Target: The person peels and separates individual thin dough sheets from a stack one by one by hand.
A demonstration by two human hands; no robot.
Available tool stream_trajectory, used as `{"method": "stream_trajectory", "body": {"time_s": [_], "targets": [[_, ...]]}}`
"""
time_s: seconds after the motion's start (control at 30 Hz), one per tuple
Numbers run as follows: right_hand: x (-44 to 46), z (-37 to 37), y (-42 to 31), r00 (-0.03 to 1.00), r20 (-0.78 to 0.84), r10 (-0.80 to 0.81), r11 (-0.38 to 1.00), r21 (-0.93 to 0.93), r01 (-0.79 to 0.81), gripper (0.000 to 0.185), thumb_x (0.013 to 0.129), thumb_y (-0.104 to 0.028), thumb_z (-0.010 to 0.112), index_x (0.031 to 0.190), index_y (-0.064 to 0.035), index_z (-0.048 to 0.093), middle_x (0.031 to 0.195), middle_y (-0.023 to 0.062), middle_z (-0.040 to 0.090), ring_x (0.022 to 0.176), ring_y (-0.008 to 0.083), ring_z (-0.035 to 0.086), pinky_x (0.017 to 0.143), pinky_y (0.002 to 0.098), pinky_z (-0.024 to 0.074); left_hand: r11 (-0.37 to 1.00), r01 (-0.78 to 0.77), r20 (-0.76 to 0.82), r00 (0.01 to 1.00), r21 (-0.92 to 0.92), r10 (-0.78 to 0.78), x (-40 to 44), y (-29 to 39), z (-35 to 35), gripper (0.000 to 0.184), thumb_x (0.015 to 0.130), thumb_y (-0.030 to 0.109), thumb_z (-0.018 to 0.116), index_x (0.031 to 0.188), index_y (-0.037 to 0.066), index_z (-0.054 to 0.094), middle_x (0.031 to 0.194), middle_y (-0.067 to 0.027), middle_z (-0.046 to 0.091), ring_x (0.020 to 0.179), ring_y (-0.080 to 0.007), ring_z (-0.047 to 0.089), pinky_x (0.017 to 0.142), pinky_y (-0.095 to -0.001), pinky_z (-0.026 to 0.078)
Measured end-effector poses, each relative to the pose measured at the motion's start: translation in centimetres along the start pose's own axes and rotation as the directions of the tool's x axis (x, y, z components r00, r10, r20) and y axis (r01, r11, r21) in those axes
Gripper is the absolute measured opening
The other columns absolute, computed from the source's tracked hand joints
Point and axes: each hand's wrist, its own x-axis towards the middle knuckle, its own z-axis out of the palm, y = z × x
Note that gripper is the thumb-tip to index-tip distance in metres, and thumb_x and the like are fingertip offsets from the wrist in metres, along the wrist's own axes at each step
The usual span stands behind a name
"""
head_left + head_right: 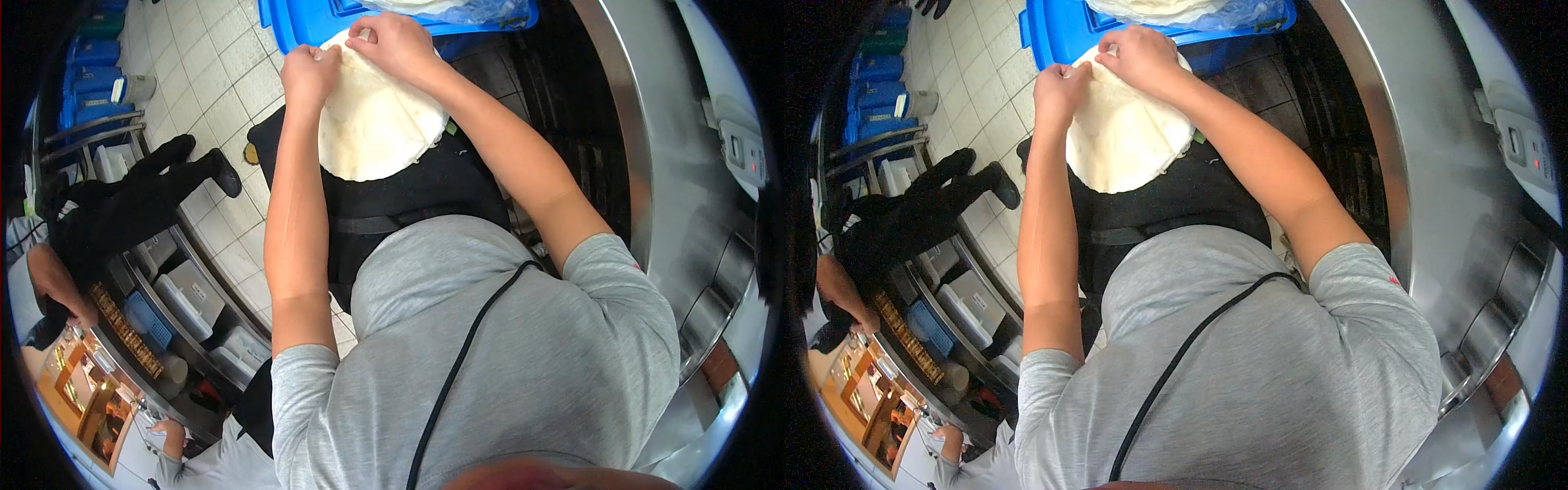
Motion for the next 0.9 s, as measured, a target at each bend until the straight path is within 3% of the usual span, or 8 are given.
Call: {"method": "stream_trajectory", "body": {"time_s": [0.07, 0.2, 0.27, 0.3, 0.37, 0.57, 0.9], "targets": [[0.0, 0.0, 0.1, 1.000, -0.008, -0.009, 1.000, 0.003, 0.009, 0.031, 0.093, -0.047, 0.080, 0.110, -0.0213, 0.085, 0.083, 0.0037, 0.076, 0.080, 0.0271, 0.075, 0.073, 0.0440, 0.0590, 0.998, -0.026, -0.043, 0.999, 0.065, 0.029, -0.4, 0.7, -0.1, 0.039, 0.086, 0.038, 0.082, 0.081, 0.001, 0.069, 0.076, -0.0147, 0.074, 0.074, -0.0261, 0.073, 0.074, -0.0425, 0.058], [-0.2, -0.1, 0.1, 1.000, -0.006, -0.011, 1.000, 0.019, 0.011, 0.030, 0.094, -0.046, 0.080, 0.110, -0.0209, 0.084, 0.081, 0.0036, 0.075, 0.080, 0.0268, 0.075, 0.073, 0.0441, 0.0587, 0.975, -0.122, -0.097, 0.985, 0.185, 0.142, -0.4, 0.7, 0.4, 0.031, 0.085, 0.031, 0.077, 0.085, 0.000, 0.073, 0.080, -0.0196, 0.077, 0.079, -0.0347, 0.077, 0.078, -0.0467, 0.059], [-0.3, -0.1, 0.0, 1.000, -0.006, -0.014, 1.000, 0.022, 0.014, 0.030, 0.093, -0.046, 0.080, 0.110, -0.0208, 0.084, 0.081, 0.0037, 0.075, 0.080, 0.0270, 0.075, 0.073, 0.0443, 0.0587, 0.923, -0.131, -0.124, 0.975, 0.362, 0.186, -1.0, 1.5, 0.6, 0.029, 0.086, 0.028, 0.074, 0.088, 0.000, 0.074, 0.090, -0.0238, 0.078, 0.090, -0.0426, 0.078, 0.084, -0.0520, 0.060], [0.0, -0.1, -0.1, 1.000, -0.006, -0.017, 1.000, 0.022, 0.017, 0.031, 0.093, -0.046, 0.080, 0.110, -0.0208, 0.084, 0.081, 0.0037, 0.075, 0.080, 0.0272, 0.074, 0.073, 0.0446, 0.0588, 0.924, -0.130, -0.124, 0.975, 0.360, 0.185, -1.1, 1.9, 0.7, 0.029, 0.086, 0.028, 0.074, 0.088, 0.000, 0.074, 0.090, -0.0238, 0.078, 0.090, -0.0426, 0.078, 0.084, -0.0520, 0.060], [-0.1, 0.0, 0.0, 1.000, -0.016, -0.022, 0.999, 0.025, 0.023, 0.030, 0.093, -0.045, 0.080, 0.111, -0.0208, 0.084, 0.082, 0.0039, 0.075, 0.079, 0.0275, 0.074, 0.073, 0.0448, 0.0589, 0.838, -0.153, -0.174, 0.944, 0.524, 0.281, -1.6, 2.4, 1.1, 0.031, 0.088, 0.026, 0.074, 0.100, -0.003, 0.073, 0.102, -0.0266, 0.078, 0.097, -0.0453, 0.077, 0.088, -0.0549, 0.061], [0.1, 0.1, 0.0, 0.999, -0.016, -0.032, 0.999, 0.026, 0.032, 0.030, 0.093, -0.044, 0.080, 0.111, -0.0208, 0.084, 0.083, 0.0045, 0.076, 0.079, 0.0285, 0.075, 0.073, 0.0456, 0.0589, 0.826, -0.124, -0.124, 0.966, 0.550, 0.228, -1.2, 3.6, 0.9, 0.048, 0.090, 0.024, 0.075, 0.123, -0.008, 0.061, 0.114, -0.0324, 0.073, 0.100, -0.0503, 0.076, 0.090, -0.0561, 0.062], [-0.1, 0.2, 0.2, 0.998, -0.027, -0.050, 0.999, 0.009, 0.051, 0.028, 0.095, -0.043, 0.079, 0.109, -0.0198, 0.084, 0.082, 0.0050, 0.074, 0.081, 0.0281, 0.074, 0.073, 0.0465, 0.0587, 0.902, -0.221, -0.287, 0.896, 0.372, 0.338, -2.1, 1.6, 2.3, 0.032, 0.092, 0.014, 0.070, 0.113, -0.007, 0.058, 0.111, -0.0334, 0.067, 0.099, -0.0533, 0.071, 0.089, -0.0592, 0.059]]}}
